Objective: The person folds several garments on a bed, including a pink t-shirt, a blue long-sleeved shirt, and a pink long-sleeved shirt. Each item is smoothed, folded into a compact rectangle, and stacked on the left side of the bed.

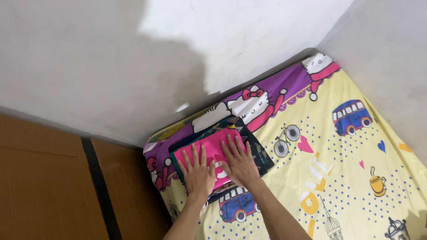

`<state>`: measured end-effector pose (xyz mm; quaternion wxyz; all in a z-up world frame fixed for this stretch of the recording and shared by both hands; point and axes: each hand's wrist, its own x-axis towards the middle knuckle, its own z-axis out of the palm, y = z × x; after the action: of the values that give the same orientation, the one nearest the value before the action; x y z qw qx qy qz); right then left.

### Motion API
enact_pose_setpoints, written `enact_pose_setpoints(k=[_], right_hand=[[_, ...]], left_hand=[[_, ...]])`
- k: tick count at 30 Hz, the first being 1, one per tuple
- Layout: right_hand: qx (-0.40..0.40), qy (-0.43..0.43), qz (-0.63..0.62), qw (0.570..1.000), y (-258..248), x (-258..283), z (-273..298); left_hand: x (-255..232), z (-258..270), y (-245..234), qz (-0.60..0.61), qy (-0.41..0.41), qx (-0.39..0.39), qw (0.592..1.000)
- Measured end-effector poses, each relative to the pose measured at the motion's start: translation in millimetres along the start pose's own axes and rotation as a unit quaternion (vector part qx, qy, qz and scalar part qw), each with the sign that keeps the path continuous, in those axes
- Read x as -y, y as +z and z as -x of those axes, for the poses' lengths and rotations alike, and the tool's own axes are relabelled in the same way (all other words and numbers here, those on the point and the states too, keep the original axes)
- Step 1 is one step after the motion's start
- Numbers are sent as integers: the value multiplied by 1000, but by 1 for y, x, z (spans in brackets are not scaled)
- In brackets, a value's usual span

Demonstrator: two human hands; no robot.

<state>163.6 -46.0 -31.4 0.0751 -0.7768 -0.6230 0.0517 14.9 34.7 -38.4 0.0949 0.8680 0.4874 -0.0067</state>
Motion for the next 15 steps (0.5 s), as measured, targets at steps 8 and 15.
enact_pose_setpoints(k=[8, 15], right_hand=[[86, 147, -65, 983, -22, 14, 134], [105, 251, -53, 961, -62, 20, 274]], left_hand=[[-5, 54, -14, -25, 129, 72, 989], [-68, 151, -40, -60, 292, 118, 947]])
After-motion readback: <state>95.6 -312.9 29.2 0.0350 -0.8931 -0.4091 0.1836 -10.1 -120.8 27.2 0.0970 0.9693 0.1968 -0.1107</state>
